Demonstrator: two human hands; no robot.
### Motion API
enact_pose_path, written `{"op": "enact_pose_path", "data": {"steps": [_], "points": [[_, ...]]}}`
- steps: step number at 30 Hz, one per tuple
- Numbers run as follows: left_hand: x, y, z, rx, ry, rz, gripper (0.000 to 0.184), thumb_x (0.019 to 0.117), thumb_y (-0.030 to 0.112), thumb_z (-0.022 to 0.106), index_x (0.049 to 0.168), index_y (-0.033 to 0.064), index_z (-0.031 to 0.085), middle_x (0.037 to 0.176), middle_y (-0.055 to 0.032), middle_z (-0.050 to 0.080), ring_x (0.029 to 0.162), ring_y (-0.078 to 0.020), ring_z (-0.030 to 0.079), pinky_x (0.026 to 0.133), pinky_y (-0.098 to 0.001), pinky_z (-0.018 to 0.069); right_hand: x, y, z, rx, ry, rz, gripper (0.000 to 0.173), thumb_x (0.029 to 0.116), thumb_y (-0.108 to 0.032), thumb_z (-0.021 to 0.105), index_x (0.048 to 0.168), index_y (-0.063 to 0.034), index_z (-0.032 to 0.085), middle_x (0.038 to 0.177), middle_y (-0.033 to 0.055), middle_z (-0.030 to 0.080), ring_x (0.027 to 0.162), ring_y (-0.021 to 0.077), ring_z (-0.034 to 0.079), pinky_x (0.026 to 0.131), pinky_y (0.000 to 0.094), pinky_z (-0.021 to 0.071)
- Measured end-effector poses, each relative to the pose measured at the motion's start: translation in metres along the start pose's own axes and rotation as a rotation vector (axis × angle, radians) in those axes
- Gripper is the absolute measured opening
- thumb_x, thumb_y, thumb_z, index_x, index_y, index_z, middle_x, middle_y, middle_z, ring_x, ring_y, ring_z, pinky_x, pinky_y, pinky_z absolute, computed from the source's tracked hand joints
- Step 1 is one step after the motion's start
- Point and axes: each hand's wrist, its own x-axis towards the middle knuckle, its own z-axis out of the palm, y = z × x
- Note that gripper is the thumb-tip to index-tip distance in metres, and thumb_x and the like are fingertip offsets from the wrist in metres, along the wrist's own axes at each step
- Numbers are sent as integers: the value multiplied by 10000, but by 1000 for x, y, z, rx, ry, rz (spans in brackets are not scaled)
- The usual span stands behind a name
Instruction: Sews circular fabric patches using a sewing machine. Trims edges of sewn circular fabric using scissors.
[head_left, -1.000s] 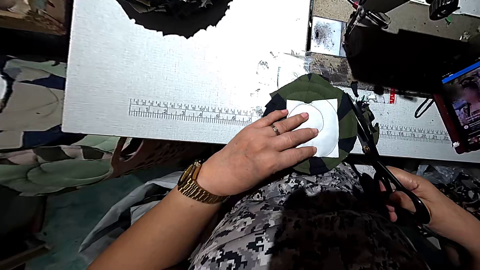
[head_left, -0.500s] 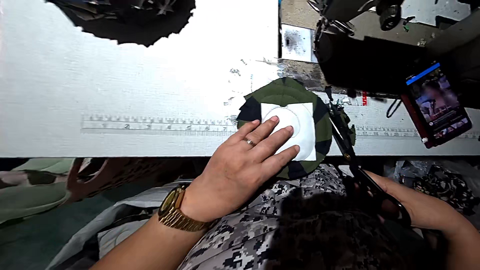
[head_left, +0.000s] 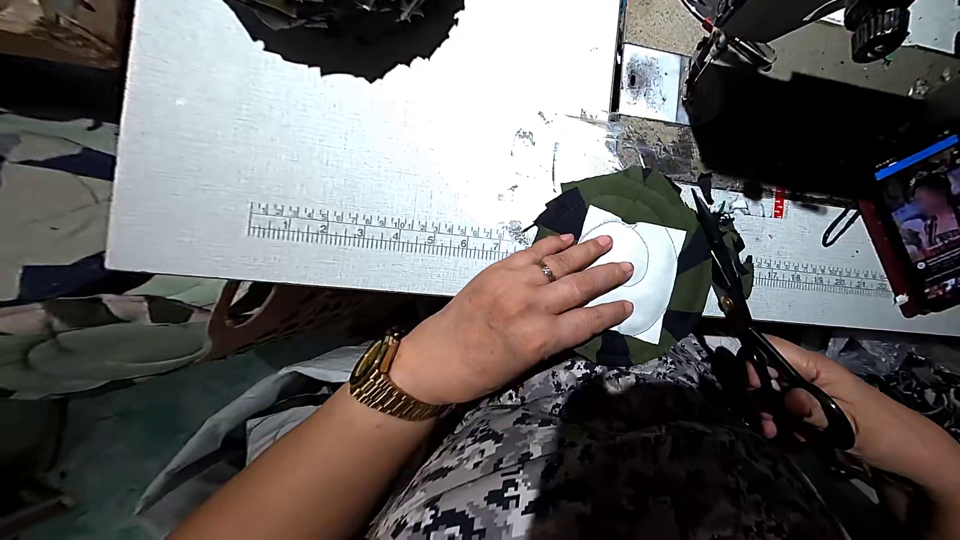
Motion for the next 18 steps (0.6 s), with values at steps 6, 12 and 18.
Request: {"op": "enact_pose_path", "data": {"steps": [6, 12, 18], "points": [[1, -11, -11, -14, -16, -22, 274, 987, 138, 584, 1205, 138, 750, 1418, -112, 637, 1390, -366, 529, 1149, -619, 395, -3, -2, 11, 39, 118, -39, 401, 939, -605, 621, 951, -204, 618, 702, -86, 571, 552, 7, 592, 495, 172, 541], [7, 10, -3, 179, -30, -24, 307, 1035, 181, 533, 1300, 155, 686, 1478, -111, 587, 1448, -357, 456, 1181, -614, 313, -5, -4, 16, 51, 166, -20, 300, 953, -511, 659, 926, -215, 617, 678, -106, 572, 535, -12, 588, 488, 157, 537], [9, 21, 8, 240, 47, -130, 312, 1015, 78, 523, 1254, 142, 714, 1403, -158, 639, 1376, -383, 535, 1135, -576, 390, -6, 1, 12, 61, 119, -14, 371, 930, -581, 647, 950, -211, 617, 697, -95, 591, 550, 0, 603, 491, 165, 542]]}}
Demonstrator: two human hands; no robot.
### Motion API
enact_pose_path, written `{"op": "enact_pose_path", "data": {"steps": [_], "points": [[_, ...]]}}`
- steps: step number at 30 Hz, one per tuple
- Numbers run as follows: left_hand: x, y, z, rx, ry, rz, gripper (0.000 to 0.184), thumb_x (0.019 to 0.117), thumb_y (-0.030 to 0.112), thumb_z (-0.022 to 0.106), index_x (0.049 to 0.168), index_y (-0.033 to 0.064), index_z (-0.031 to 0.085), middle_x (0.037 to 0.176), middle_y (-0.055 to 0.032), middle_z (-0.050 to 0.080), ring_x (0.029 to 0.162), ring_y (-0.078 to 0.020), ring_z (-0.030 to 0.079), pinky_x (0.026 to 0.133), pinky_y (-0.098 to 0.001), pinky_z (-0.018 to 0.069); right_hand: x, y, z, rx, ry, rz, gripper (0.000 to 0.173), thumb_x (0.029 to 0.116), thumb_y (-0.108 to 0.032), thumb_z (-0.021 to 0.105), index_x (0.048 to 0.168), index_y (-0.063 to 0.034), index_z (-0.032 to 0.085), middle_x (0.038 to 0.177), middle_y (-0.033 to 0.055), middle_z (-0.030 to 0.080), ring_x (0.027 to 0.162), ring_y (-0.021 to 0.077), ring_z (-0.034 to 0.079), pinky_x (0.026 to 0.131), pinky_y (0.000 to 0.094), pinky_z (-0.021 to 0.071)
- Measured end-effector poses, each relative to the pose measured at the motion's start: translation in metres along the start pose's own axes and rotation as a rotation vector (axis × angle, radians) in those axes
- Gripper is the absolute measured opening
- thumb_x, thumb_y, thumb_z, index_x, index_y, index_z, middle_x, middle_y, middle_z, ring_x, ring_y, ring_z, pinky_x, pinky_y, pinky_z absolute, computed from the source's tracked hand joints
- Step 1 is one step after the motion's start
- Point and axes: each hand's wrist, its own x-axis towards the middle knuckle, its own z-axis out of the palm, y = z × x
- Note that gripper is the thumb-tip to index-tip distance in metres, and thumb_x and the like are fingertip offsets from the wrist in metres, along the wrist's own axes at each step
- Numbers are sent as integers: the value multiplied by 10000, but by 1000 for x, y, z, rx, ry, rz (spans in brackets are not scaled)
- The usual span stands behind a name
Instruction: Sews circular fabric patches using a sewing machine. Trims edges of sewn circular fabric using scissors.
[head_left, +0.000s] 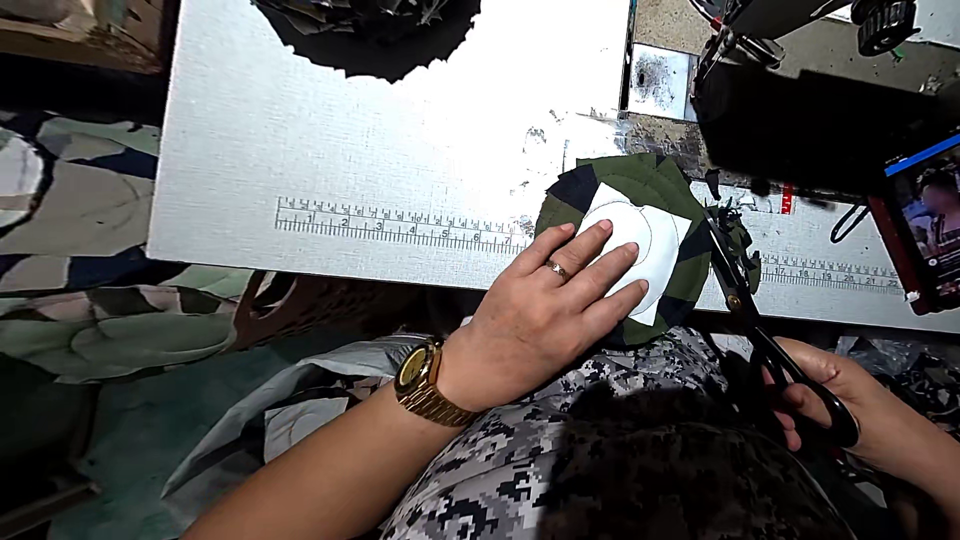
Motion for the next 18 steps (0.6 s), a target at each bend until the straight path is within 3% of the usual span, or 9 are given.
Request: {"op": "enact_pose_path", "data": {"steps": [3, 5, 18], "points": [[-2, -2, -4, -36, -4, -43, 318, 993, 72, 554, 1260, 139, 713, 1398, -185, 633, 1360, -398, 549, 1117, -586, 427, -3, 8, -12, -50, -169, 26, 618, 864, -758, 576, 1084, -180, 567, 834, -60, 621, 681, 31, 638, 532, 183, 535], [-4, -5, -6, -74, -13, -56, 327, 987, 77, 565, 1270, 147, 714, 1407, -185, 626, 1371, -396, 539, 1124, -590, 427, -6, 12, -17, -59, -238, 34, 679, 841, -790, 578, 1115, -170, 549, 863, -49, 618, 720, 39, 638, 553, 189, 534], [-10, -17, -4, -290, -53, 134, 340, 974, 60, 574, 1246, 185, 736, 1411, -130, 638, 1388, -373, 530, 1140, -577, 435, 8, 2, -18, -75, -241, 49, 693, 817, -813, 576, 1083, -173, 550, 829, -56, 621, 693, 43, 648, 531, 196, 538]]}}
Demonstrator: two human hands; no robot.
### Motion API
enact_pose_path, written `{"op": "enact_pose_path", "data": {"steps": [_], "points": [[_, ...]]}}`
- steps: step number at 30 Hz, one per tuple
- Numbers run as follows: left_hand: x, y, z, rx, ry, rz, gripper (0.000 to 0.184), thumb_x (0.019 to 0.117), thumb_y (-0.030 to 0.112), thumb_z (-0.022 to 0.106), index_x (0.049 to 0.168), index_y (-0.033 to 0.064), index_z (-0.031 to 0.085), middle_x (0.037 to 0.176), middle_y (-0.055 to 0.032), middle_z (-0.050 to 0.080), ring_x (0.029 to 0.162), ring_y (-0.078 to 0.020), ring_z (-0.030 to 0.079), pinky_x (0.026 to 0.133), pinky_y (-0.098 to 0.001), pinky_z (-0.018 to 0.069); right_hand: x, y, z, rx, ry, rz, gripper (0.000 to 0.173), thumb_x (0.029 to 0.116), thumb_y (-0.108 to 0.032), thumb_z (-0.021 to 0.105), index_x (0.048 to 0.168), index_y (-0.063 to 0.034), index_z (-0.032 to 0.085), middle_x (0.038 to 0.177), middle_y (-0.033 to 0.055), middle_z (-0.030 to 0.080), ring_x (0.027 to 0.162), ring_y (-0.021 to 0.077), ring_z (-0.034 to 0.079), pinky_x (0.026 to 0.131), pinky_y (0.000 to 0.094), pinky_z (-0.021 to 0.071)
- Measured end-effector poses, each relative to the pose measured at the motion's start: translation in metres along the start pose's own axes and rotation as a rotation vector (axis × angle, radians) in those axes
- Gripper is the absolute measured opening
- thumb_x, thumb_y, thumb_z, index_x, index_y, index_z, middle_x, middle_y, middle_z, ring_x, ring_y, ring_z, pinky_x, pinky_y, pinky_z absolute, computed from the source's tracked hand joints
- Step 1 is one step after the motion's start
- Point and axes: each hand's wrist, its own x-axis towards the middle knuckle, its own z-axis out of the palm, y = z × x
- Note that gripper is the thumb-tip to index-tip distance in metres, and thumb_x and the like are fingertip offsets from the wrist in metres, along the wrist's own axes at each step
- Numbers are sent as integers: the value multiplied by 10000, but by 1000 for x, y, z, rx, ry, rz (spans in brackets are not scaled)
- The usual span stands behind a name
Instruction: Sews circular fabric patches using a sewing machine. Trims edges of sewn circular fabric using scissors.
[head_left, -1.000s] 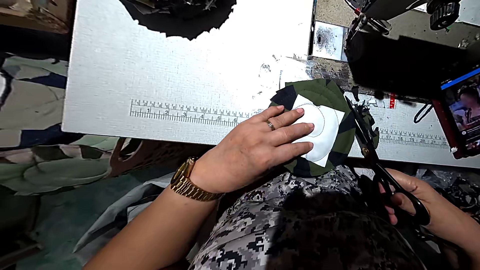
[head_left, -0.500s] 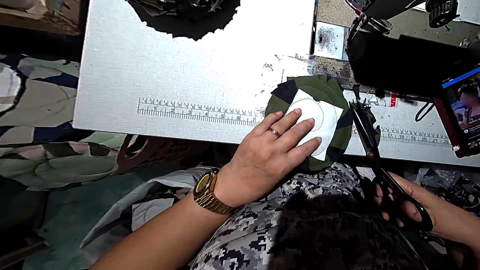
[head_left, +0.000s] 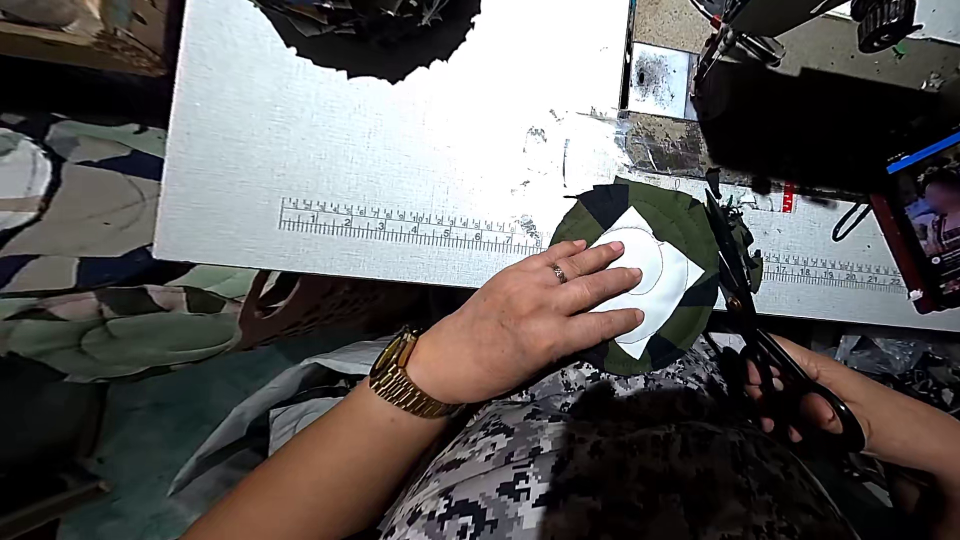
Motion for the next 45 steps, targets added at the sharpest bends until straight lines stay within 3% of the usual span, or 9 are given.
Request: {"op": "enact_pose_path", "data": {"steps": [9, 13, 15, 19, 25, 34, 39, 42, 45], "points": [[0, -8, -6, -7, -5, 4, 294, 997, 93, 561, 1222, 157, 739, 1414, -126, 636, 1392, -373, 525, 1142, -584, 425, -2, -5, 17, 50, 237, -59, 424, 916, -635, 626, 945, -213, 619, 706, -97, 581, 564, 6, 605, 501, 174, 549], [2, -9, -12, 50, 2, -16, 274, 998, 121, 573, 1212, 132, 742, 1411, -134, 637, 1399, -393, 511, 1150, -630, 393, -1, -4, 21, 62, 254, -63, 398, 932, -605, 626, 941, -208, 616, 684, -91, 580, 536, 10, 598, 482, 176, 544], [5, -2, -10, 128, -13, -4, 280, 1014, 133, 552, 1238, 125, 721, 1423, -131, 629, 1407, -385, 503, 1156, -624, 370, -1, 0, 19, 57, 189, -59, 442, 925, -632, 611, 990, -195, 596, 735, -73, 601, 577, 21, 612, 501, 177, 538], [6, 7, 1, 186, -27, -3, 304, 1040, 92, 503, 1258, 125, 713, 1423, -125, 632, 1395, -358, 526, 1146, -563, 420, -1, 11, 9, -21, 5, -45, 759, 830, -830, 537, 1148, -141, 507, 869, -38, 590, 707, 40, 609, 547, 190, 515], [4, 6, 4, 105, 16, -22, 294, 1027, 89, 534, 1237, 142, 732, 1398, -134, 648, 1382, -368, 539, 1140, -562, 435, -2, 7, 7, -12, -11, -23, 787, 810, -846, 544, 1154, -139, 511, 867, -33, 591, 698, 42, 607, 535, 194, 508], [1, 10, 4, 79, -6, -21, 302, 1031, 78, 525, 1256, 149, 713, 1418, -118, 637, 1397, -360, 524, 1143, -555, 434, 3, 3, 8, 73, 26, -49, 669, 843, -789, 568, 1096, -171, 531, 842, -46, 597, 671, 46, 617, 526, 192, 519], [1, 5, 1, 83, 8, -22, 278, 1028, 97, 531, 1221, 127, 728, 1404, -121, 647, 1384, -359, 538, 1140, -568, 430, -2, 1, 15, 83, 170, -49, 557, 866, -735, 596, 1007, -197, 591, 752, -76, 603, 582, 8, 593, 480, 154, 490], [1, 1, -5, 81, 4, -28, 270, 1004, 97, 545, 1189, 114, 740, 1390, -127, 654, 1382, -374, 537, 1141, -580, 424, -3, 1, 19, 94, 228, -71, 477, 894, -671, 625, 973, -201, 611, 755, -85, 588, 602, 11, 599, 524, 165, 532], [1, -2, -8, 79, -4, -27, 267, 1001, 96, 545, 1177, 113, 746, 1386, -127, 657, 1378, -375, 540, 1140, -583, 425, -1, 0, 24, 116, 284, -67, 393, 921, -601, 645, 939, -210, 612, 699, -99, 571, 543, -4, 582, 487, 160, 532]]}}
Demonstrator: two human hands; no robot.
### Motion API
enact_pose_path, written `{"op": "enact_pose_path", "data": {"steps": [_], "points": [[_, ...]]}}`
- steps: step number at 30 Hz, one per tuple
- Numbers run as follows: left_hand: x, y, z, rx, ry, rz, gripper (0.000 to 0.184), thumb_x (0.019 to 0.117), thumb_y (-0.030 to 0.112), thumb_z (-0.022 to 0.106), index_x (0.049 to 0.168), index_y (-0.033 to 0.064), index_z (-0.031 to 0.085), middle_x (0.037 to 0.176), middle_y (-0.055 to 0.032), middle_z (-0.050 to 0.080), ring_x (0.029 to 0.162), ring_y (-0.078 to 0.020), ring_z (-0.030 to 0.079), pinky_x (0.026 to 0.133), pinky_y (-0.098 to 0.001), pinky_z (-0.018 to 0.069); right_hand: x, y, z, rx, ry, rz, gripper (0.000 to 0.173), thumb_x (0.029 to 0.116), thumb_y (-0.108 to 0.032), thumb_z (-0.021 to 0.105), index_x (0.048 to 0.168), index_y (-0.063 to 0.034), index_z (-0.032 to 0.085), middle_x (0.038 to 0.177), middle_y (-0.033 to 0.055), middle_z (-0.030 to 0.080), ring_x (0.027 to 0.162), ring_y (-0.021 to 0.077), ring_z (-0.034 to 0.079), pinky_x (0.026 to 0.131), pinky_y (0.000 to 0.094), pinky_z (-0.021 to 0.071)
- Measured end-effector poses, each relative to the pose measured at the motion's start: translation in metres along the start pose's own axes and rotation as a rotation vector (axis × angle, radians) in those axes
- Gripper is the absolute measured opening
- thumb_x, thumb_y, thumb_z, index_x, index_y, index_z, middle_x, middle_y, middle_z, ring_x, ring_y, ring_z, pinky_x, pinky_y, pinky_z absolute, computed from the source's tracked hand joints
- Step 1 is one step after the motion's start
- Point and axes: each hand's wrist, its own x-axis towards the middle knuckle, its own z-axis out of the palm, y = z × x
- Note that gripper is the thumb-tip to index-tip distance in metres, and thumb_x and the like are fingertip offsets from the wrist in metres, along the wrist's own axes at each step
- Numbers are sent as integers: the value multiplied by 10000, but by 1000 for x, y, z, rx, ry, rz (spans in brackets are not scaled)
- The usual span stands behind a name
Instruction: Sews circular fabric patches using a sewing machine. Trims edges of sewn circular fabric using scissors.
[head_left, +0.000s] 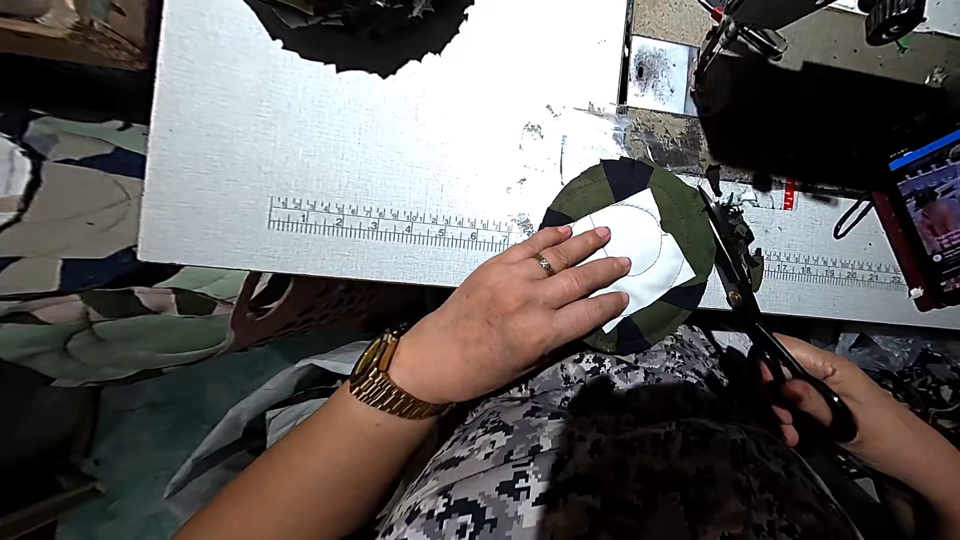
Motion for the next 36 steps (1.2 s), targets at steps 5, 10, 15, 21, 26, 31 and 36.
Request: {"op": "enact_pose_path", "data": {"steps": [5, 10, 15, 21, 26, 31, 36], "points": [[-2, -3, -4, 1, -14, -12, 277, 990, 80, 547, 1180, 115, 745, 1396, -127, 649, 1384, -374, 533, 1149, -583, 413, 1, 3, -3, 0, -27, -13, 408, 922, -604, 642, 961, -200, 609, 713, -84, 582, 551, 10, 596, 486, 170, 540], [-2, -3, -10, 68, -41, -54, 343, 973, 218, 594, 1282, 107, 692, 1461, -128, 599, 1442, -359, 466, 1187, -629, 296, 0, 8, -19, -100, -275, 19, 706, 837, -805, 566, 1113, -156, 533, 851, -45, 592, 683, 37, 602, 539, 190, 506], [3, 10, 2, 127, -97, -67, 375, 1015, 113, 516, 1360, 160, 656, 1528, -116, 539, 1471, -359, 428, 1197, -631, 292, 2, 6, -21, -303, -211, -24, 753, 842, -847, 496, 1092, -139, 555, 858, -49, 580, 757, 24, 584, 623, 196, 498], [9, 6, -2, 72, -104, -7, 333, 1019, 84, 497, 1263, 138, 717, 1465, -122, 599, 1421, -383, 489, 1151, -597, 396, 13, -11, -20, -331, -191, 15, 684, 849, -823, 520, 1038, -168, 557, 801, -69, 595, 691, 27, 629, 575, 211, 551], [5, 0, -8, 25, -128, 17, 308, 1020, 115, 511, 1231, 150, 734, 1468, -94, 601, 1431, -363, 484, 1163, -617, 377, 15, -12, -19, -272, -181, 8, 638, 862, -795, 533, 1023, -178, 565, 776, -75, 608, 627, 20, 622, 505, 188, 527], [0, -6, -14, 7, -120, 12, 315, 999, 105, 531, 1229, 157, 741, 1448, -83, 619, 1431, -353, 485, 1176, -646, 332, 10, -9, -12, -149, -70, -4, 460, 909, -669, 608, 929, -210, 594, 696, -96, 572, 539, -1, 582, 471, 163, 521], [4, 4, -11, 75, -98, -2, 322, 1008, 195, 535, 1281, 132, 693, 1484, -104, 583, 1448, -361, 455, 1179, -661, 282, 6, -6, -13, -135, -91, -12, 465, 902, -670, 614, 953, -208, 598, 712, -96, 583, 556, -1, 597, 478, 165, 529]]}}
